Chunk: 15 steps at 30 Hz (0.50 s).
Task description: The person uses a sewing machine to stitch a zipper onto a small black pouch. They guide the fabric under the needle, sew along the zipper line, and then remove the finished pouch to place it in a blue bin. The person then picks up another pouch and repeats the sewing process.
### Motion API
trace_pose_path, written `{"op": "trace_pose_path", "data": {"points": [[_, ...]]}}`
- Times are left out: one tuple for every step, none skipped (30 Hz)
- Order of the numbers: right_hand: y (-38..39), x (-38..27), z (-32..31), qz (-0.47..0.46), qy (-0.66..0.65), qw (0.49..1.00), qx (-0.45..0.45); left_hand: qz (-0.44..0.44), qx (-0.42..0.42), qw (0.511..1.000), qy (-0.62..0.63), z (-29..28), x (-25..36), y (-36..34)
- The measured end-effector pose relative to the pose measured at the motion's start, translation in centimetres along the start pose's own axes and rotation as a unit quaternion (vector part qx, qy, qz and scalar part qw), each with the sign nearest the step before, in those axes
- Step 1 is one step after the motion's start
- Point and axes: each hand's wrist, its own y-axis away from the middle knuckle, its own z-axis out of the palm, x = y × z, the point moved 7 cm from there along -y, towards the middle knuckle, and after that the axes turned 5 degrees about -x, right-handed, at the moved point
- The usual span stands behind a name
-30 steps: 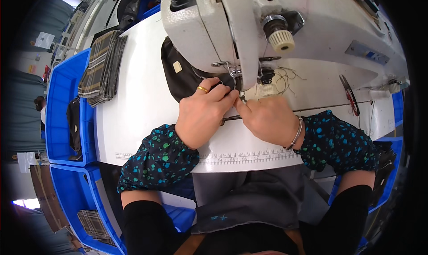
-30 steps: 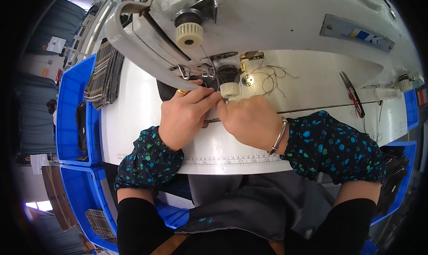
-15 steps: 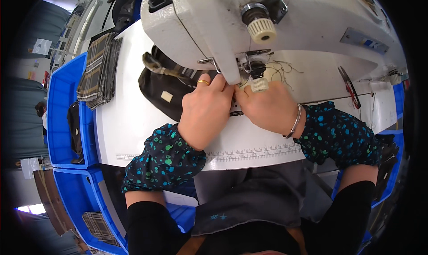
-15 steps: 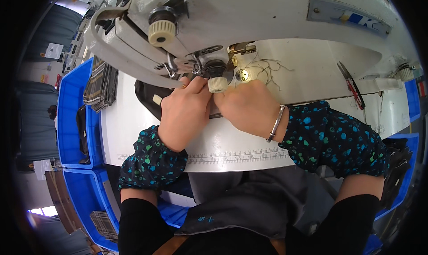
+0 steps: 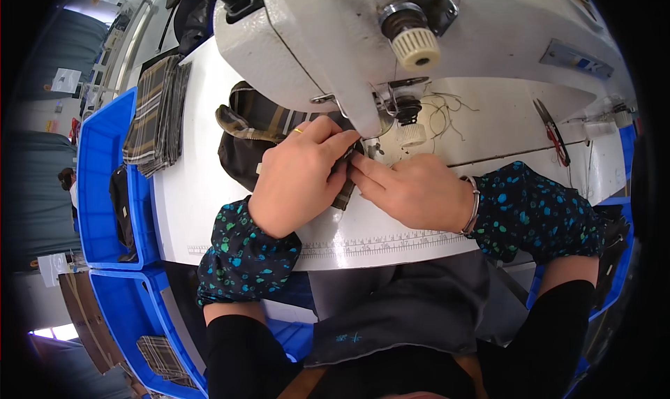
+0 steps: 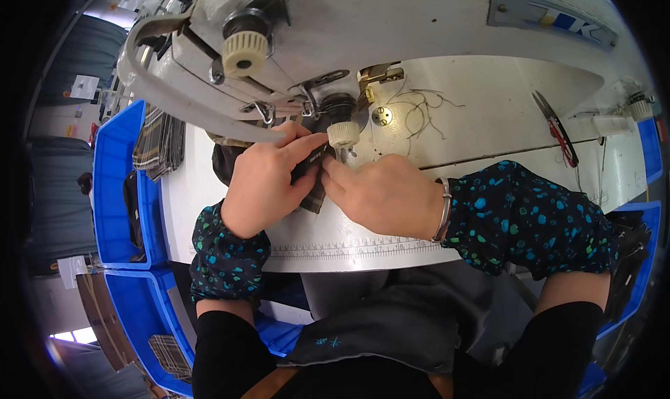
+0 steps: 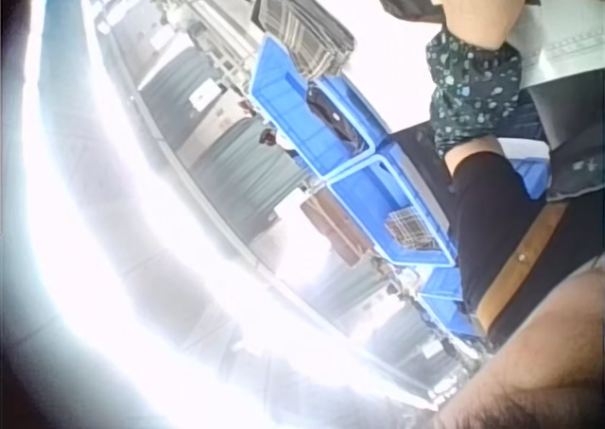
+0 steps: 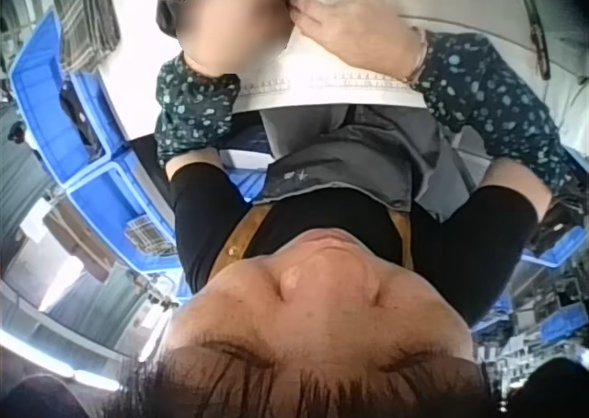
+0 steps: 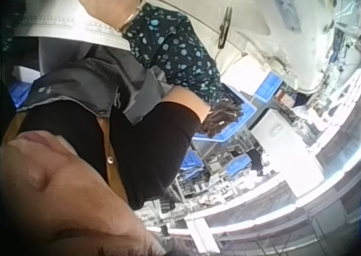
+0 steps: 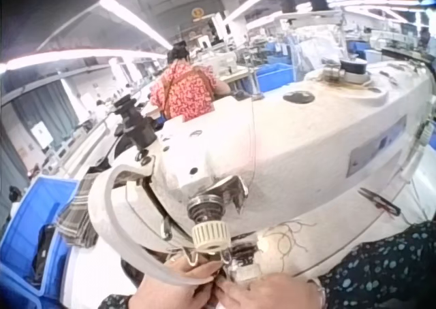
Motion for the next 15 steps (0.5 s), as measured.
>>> {"op": "trace_pose_path", "data": {"points": [[0.0,0.0,0.0,0.006,-0.002,1.000,-0.006,-0.001,-0.006,1.000,-0.017,0.0,0.1,0.1],[0.0,0.0,0.0,0.012,-0.004,1.000,-0.013,-0.002,-0.012,0.999,-0.034,0.1,0.1,0.2],[-0.1,-0.1,0.0,0.008,-0.013,1.000,-0.023,-0.001,0.000,0.998,-0.066,0.0,0.3,0.4],[-0.2,-0.2,-0.1,0.004,-0.023,0.999,-0.034,-0.001,0.011,0.995,-0.098,0.0,0.6,0.5],[-0.2,-0.3,-0.1,0.001,-0.032,0.999,-0.044,0.000,0.022,0.991,-0.131,0.0,0.8,0.6],[-0.2,-0.4,0.0,0.000,-0.043,0.998,-0.049,0.007,0.024,0.992,-0.124,0.2,1.1,0.6],[-0.2,-0.5,0.1,-0.002,-0.055,0.997,-0.054,0.013,0.026,0.993,-0.117,0.4,1.3,0.5],[-0.2,-0.6,0.1,-0.003,-0.066,0.996,-0.059,0.020,0.028,0.993,-0.110,0.6,1.5,0.4],[-0.2,-0.6,0.1,-0.004,-0.071,0.995,-0.064,0.026,0.029,0.993,-0.114,0.7,1.6,0.4],[-0.3,-0.5,-0.1,-0.004,-0.076,0.995,-0.068,0.033,0.031,0.992,-0.117,0.8,1.7,0.4],[-0.3,-0.5,-0.1,-0.005,-0.080,0.994,-0.072,0.039,0.032,0.991,-0.121,0.9,1.8,0.3],[-0.3,-0.5,-0.2,-0.005,-0.082,0.994,-0.072,0.047,0.037,0.991,-0.122,1.1,1.7,0.3],[-0.4,-0.5,-0.2,-0.004,-0.083,0.994,-0.071,0.055,0.042,0.990,-0.124,1.3,1.7,0.2],[-0.4,-0.5,-0.2,-0.003,-0.084,0.994,-0.071,0.063,0.047,0.989,-0.125,1.4,1.7,0.2],[-0.4,-0.5,-0.2,-0.003,-0.078,0.994,-0.075,0.061,0.048,0.988,-0.133,1.5,1.8,0.2]]}}
